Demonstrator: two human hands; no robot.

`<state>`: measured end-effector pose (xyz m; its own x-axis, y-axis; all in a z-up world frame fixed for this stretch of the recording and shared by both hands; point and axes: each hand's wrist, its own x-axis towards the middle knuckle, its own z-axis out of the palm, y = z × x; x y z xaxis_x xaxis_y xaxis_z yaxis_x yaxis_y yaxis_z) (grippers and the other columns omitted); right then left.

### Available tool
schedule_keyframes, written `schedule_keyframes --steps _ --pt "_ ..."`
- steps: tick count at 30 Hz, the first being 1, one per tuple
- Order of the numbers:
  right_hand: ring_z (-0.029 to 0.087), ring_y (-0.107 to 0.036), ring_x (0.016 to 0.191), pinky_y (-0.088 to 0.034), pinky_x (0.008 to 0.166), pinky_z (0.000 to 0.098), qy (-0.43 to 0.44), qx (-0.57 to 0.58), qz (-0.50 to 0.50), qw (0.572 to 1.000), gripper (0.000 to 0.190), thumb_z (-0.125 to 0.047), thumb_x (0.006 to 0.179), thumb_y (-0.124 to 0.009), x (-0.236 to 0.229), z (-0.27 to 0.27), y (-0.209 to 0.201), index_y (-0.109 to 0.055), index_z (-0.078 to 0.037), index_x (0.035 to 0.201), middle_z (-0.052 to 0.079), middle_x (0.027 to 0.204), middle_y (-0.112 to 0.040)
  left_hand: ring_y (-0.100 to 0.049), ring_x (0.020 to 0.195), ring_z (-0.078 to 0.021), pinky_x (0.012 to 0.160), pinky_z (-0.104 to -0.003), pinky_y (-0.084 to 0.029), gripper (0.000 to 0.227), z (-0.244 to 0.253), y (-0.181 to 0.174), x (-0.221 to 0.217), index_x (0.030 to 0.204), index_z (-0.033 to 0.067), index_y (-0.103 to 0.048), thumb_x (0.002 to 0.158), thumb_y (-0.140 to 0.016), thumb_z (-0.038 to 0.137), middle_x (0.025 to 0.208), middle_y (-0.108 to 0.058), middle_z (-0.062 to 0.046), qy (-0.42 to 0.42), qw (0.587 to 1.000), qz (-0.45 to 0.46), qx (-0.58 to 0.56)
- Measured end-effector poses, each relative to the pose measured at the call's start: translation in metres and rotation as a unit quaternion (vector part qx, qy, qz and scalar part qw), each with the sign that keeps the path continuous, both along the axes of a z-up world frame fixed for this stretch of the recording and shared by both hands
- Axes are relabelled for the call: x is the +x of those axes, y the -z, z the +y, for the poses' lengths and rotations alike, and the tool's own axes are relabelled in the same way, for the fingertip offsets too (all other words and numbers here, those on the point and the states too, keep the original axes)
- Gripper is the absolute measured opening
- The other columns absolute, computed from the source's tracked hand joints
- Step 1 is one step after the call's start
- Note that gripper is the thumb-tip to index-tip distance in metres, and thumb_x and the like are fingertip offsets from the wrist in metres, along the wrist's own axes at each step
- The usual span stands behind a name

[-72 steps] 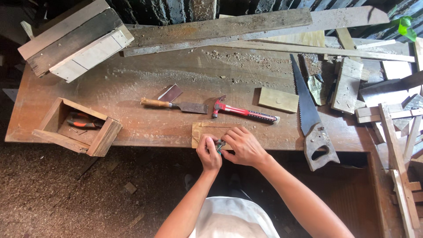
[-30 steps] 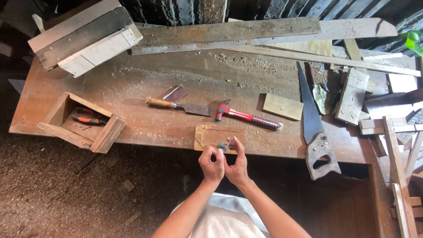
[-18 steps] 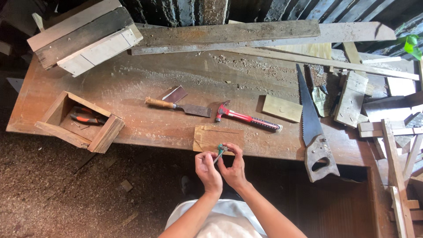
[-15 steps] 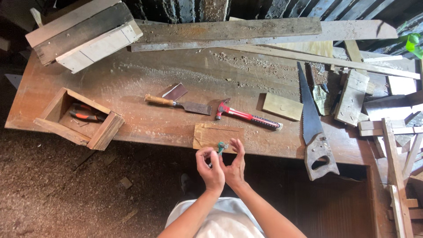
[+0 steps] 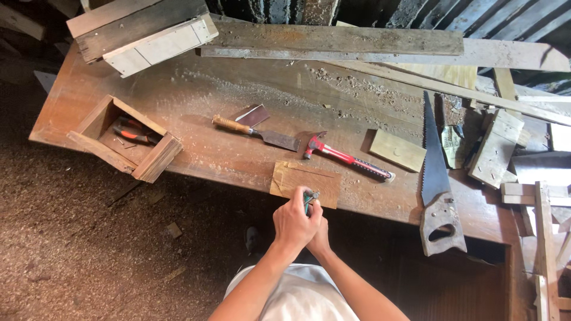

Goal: The person hammers nails into a small wooden block clamped to a workbench. They repeatedly position the nail, strike it with a hammer, and adjust the clamp. The person also uses a chisel to tap the wood surface.

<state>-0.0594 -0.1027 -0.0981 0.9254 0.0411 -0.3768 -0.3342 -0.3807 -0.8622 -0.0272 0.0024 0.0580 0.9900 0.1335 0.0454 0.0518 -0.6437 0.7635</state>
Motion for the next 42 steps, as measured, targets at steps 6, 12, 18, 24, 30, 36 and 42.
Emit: schedule_keyframes --steps 6,12,18,24,30,36,42 --pt "0.018 -0.059 0.102 -0.052 0.087 0.0372 -0.045 0.231 -0.032 0.971 0.026 -0.020 0.101 -0.064 0.008 -0.002 0.039 -0.057 -0.001 0.119 0.013 0.110 -0.062 -0.068 0.053 -0.0242 0.056 -0.039 -0.052 0.018 0.003 0.030 0.015 0.087 0.0112 -0.065 0.095 -0.061 0.026 0.065 -0.068 -0.005 -0.007 0.989 -0.148 0.019" --pt "0.022 -0.068 0.108 -0.051 0.096 0.0344 -0.090 0.122 -0.102 0.983 0.028 -0.014 0.095 -0.057 0.014 -0.007 0.026 -0.063 -0.001 0.119 0.014 0.112 -0.072 -0.068 0.071 -0.0266 0.066 -0.039 -0.052 0.014 0.012 0.034 0.019 0.083 0.0085 -0.064 0.093 -0.072 0.014 0.076 -0.069 -0.005 -0.030 0.945 -0.324 0.033" --pt "0.043 -0.070 0.095 -0.055 0.079 0.0424 -0.082 0.008 -0.099 0.992 0.021 -0.012 0.088 -0.062 0.024 -0.003 -0.006 -0.067 0.002 0.102 0.026 0.093 -0.072 -0.072 0.078 -0.0269 0.072 -0.037 -0.056 0.006 0.014 0.028 0.021 0.091 0.0062 -0.066 0.095 -0.070 0.009 0.085 -0.073 -0.007 -0.014 0.933 -0.357 0.034" --pt "0.050 -0.065 0.089 -0.053 0.071 0.0485 -0.095 -0.036 -0.092 0.991 0.017 -0.014 0.090 -0.061 0.028 -0.002 -0.006 -0.064 0.003 0.089 0.029 0.085 -0.068 -0.071 0.072 -0.0263 0.072 -0.036 -0.058 0.006 0.021 0.033 0.023 0.098 0.0043 -0.067 0.097 -0.070 0.009 0.079 -0.069 -0.007 0.050 0.921 -0.382 0.055" --pt "0.049 -0.066 0.079 -0.053 0.066 0.0498 -0.110 -0.044 -0.127 0.985 0.017 -0.014 0.090 -0.061 0.026 -0.005 0.006 -0.063 0.003 0.086 0.029 0.080 -0.067 -0.070 0.067 -0.0228 0.065 -0.034 -0.055 0.007 0.029 0.037 0.023 0.103 0.0029 -0.066 0.098 -0.068 0.008 0.081 -0.071 -0.007 0.135 0.917 -0.373 0.026" --pt "0.048 -0.067 0.078 -0.053 0.066 0.0495 -0.124 -0.043 -0.126 0.983 0.015 -0.012 0.089 -0.061 0.025 -0.008 0.014 -0.063 0.002 0.087 0.028 0.080 -0.067 -0.072 0.072 -0.0238 0.069 -0.034 -0.056 0.008 0.032 0.043 0.022 0.104 0.0024 -0.064 0.100 -0.067 0.008 0.090 -0.074 -0.010 0.162 0.915 -0.369 0.001" --pt "0.049 -0.066 0.083 -0.053 0.069 0.0490 -0.145 -0.024 -0.147 0.978 0.016 -0.009 0.082 -0.064 0.028 -0.011 -0.003 -0.062 0.003 0.092 0.027 0.085 -0.068 -0.072 0.074 -0.0249 0.070 -0.034 -0.057 0.007 0.032 0.043 0.024 0.102 0.0031 -0.063 0.100 -0.067 0.009 0.092 -0.075 -0.010 0.154 0.917 -0.366 -0.029"
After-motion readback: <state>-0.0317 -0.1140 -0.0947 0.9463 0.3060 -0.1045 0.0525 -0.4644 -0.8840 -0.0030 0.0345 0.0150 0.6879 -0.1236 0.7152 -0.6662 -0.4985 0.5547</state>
